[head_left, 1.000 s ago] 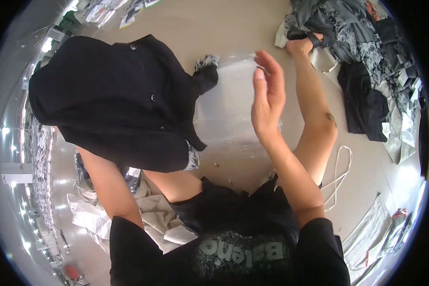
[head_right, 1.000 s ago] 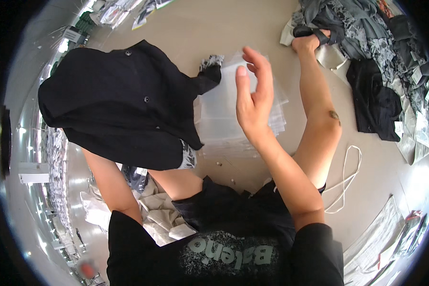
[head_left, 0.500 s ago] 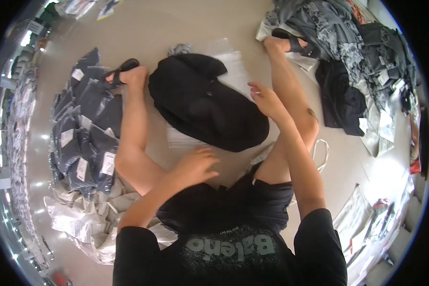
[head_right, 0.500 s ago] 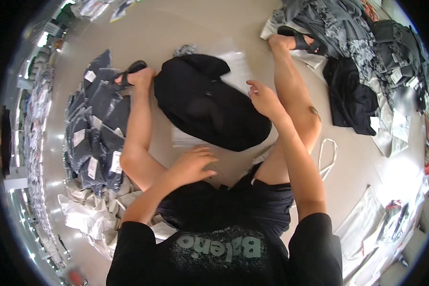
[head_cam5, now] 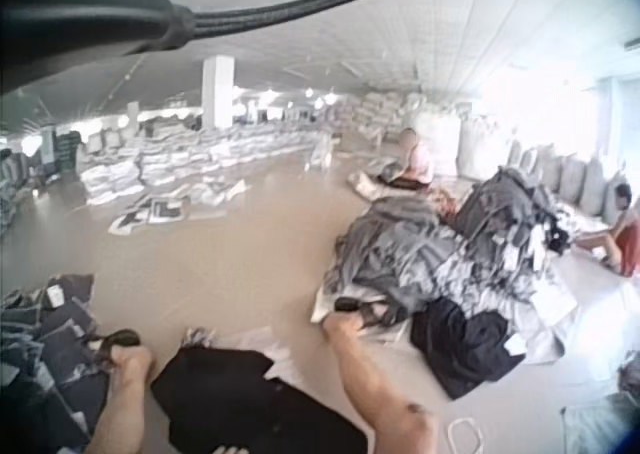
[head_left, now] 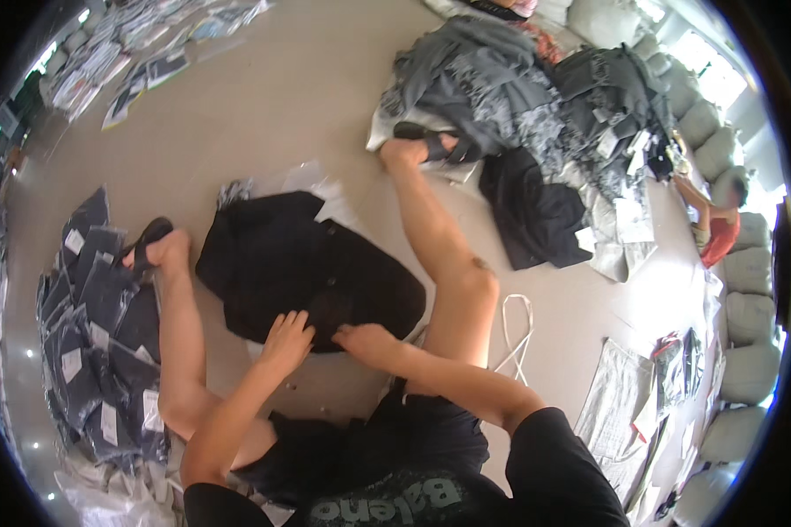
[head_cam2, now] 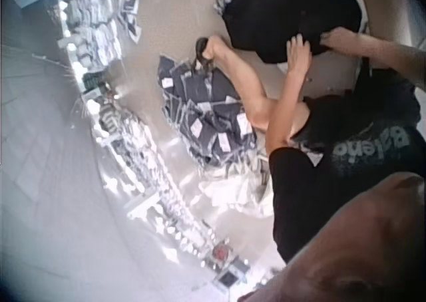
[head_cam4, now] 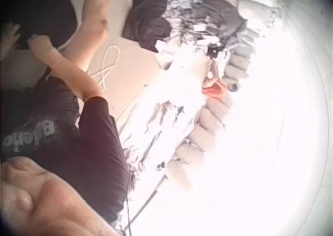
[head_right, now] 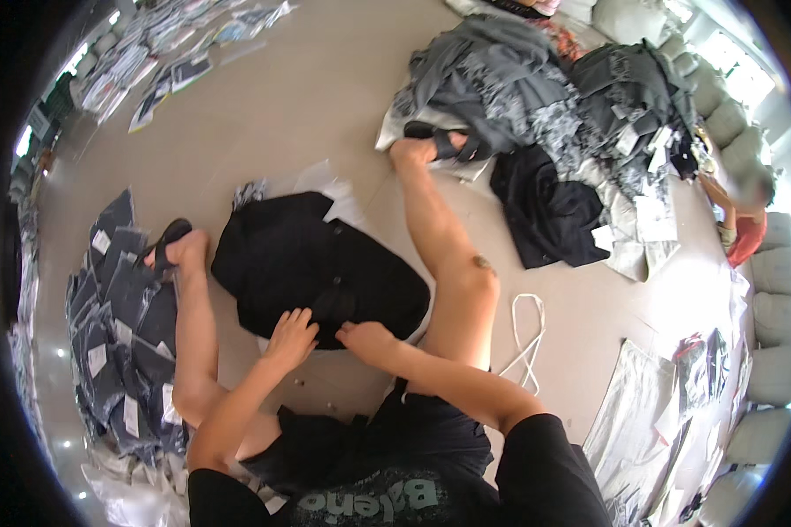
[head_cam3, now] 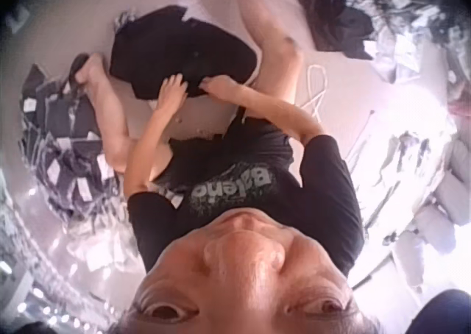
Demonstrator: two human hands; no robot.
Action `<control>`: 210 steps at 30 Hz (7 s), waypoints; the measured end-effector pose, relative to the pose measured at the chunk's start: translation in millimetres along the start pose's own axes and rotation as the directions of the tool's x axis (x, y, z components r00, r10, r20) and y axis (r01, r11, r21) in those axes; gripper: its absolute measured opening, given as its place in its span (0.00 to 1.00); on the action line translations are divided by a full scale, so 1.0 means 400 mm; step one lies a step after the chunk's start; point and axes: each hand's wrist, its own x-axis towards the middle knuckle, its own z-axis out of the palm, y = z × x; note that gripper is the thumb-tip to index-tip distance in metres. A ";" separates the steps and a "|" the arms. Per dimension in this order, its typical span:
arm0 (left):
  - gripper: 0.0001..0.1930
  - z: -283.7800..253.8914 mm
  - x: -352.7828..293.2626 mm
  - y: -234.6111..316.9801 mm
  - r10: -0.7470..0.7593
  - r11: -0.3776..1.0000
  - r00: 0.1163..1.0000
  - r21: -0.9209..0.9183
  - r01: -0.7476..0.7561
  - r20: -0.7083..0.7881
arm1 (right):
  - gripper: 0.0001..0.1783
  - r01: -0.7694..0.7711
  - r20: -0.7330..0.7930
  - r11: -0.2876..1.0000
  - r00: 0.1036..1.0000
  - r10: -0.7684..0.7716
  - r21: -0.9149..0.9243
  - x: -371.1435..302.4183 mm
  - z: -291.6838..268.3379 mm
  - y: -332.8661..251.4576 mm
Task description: The person sits on the floor and folds black pants, then places them into clear plastic bags. The person repeats this process for multiple pairs of pants, folding them neatly and sealing them in packaging.
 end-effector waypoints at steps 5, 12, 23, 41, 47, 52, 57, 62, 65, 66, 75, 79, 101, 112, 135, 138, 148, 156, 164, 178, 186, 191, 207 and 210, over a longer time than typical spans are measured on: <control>0.14 -0.047 0.004 -0.054 -0.079 0.997 0.997 0.019 0.079 -0.006 | 0.16 -0.019 0.086 0.997 0.996 0.025 -0.070 0.024 -0.083 -0.004; 0.14 -0.196 -0.057 -0.140 -0.189 0.967 0.975 -0.196 0.165 -0.114 | 0.19 -0.037 -0.020 0.993 0.999 0.040 0.108 0.032 -0.365 -0.088; 0.16 -0.501 -0.184 -0.102 -0.559 0.681 0.788 -0.684 0.261 -0.256 | 0.30 -0.140 -0.499 0.893 0.787 0.362 0.428 0.033 -0.379 -0.070; 0.13 -0.975 -0.330 -0.164 -0.391 0.903 0.317 -0.427 -0.052 -0.864 | 0.22 0.369 -0.268 0.160 0.856 -0.442 0.916 0.034 -1.146 -0.211; 0.23 -0.980 -0.211 -0.272 -0.442 0.886 0.487 -0.450 0.110 -0.753 | 0.26 0.196 -0.618 0.967 0.785 -0.055 0.162 0.167 -1.162 -0.117; 0.22 -1.009 -0.259 -0.226 -0.235 0.970 0.657 -0.133 0.203 -0.716 | 0.23 0.261 -0.406 0.958 0.893 -0.191 0.122 0.058 -1.183 -0.113; 0.22 -1.040 -0.320 -0.093 -0.305 0.950 0.626 -0.273 0.151 -0.717 | 0.26 0.345 -0.378 0.854 0.906 -0.193 0.391 -0.021 -1.220 -0.177; 0.27 -0.988 -0.285 -0.194 -0.436 0.899 0.609 -0.355 0.257 -0.662 | 0.28 0.151 -0.493 0.987 0.863 -0.109 0.046 0.099 -1.157 -0.123; 0.26 -0.973 -0.224 -0.214 -0.650 0.751 0.456 -0.607 0.260 -0.608 | 0.28 0.156 -0.637 0.960 0.770 0.028 0.231 0.123 -1.100 -0.159; 0.25 -0.975 -0.197 -0.212 -0.704 0.697 0.402 -0.681 0.227 -0.586 | 0.28 0.137 -0.637 0.966 0.770 0.037 0.221 0.141 -1.109 -0.151; 0.17 -1.028 -0.139 -0.093 -0.629 0.763 0.053 -0.629 -0.148 -0.775 | 0.29 0.242 -0.674 0.936 0.738 -0.006 0.256 0.091 -1.154 -0.233; 0.17 -1.025 -0.132 -0.059 -0.687 0.661 0.082 -0.668 -0.342 -0.722 | 0.27 0.361 -0.672 0.777 0.733 0.106 0.516 0.064 -1.150 -0.293; 0.45 -0.932 0.003 0.240 -0.267 0.901 -0.138 -0.196 -0.387 -0.954 | 0.42 0.752 -0.664 0.380 0.657 -0.358 0.539 -0.056 -1.065 -0.526; 0.38 -0.966 0.037 0.316 -0.416 0.638 -0.049 -0.253 -0.728 -0.908 | 0.53 0.484 -0.388 -0.385 0.870 0.303 0.786 0.162 -0.674 -0.170; 0.25 0.191 -0.011 0.029 -0.909 0.223 0.414 -0.770 0.597 0.057 | 0.35 -0.408 -0.581 0.736 0.453 0.676 0.539 0.167 0.087 0.183; 0.20 0.181 -0.042 0.063 -0.923 0.198 0.380 -0.768 0.609 0.064 | 0.29 -0.298 -0.720 0.876 0.499 0.482 0.380 0.195 -0.015 0.107; 0.12 0.187 0.033 -0.021 -0.806 0.573 0.500 -0.633 0.520 -0.318 | 0.11 0.025 -0.612 0.770 0.623 0.487 0.638 0.398 -0.081 0.150; 0.27 0.076 0.254 -0.071 -0.526 0.836 0.726 -0.429 0.343 -0.444 | 0.11 -0.185 -0.636 0.888 0.638 0.434 0.420 0.733 -0.182 0.368; 0.30 0.215 0.288 -0.055 -0.545 0.824 0.797 -0.341 0.452 -0.260 | 0.13 -0.458 -0.322 0.743 0.697 0.641 0.487 0.931 -0.230 0.513; 0.26 0.212 0.362 -0.143 -0.420 0.873 0.867 -0.380 0.305 -0.268 | 0.24 -0.385 0.199 0.324 0.852 0.484 0.864 0.968 -0.304 0.743; 0.25 0.238 0.343 -0.135 -0.448 0.867 0.842 -0.376 0.328 -0.301 | 0.16 0.030 0.154 0.787 0.975 -0.158 0.617 0.559 -0.664 0.343; 0.28 0.249 0.234 -0.141 -0.391 0.811 0.881 -0.553 0.193 -0.265 | 0.18 0.138 0.303 0.718 0.840 -0.450 0.682 0.236 -0.603 0.208; 0.33 0.261 0.063 -0.057 -0.891 0.273 0.450 -0.869 0.412 -0.067 | 0.30 -0.268 -0.361 0.689 0.695 0.622 0.673 0.202 0.019 0.283; 0.29 0.182 0.082 -0.040 -0.876 -0.080 0.461 -0.986 0.148 0.140 | 0.20 -0.107 -0.462 0.660 0.632 0.623 0.743 0.217 -0.022 0.234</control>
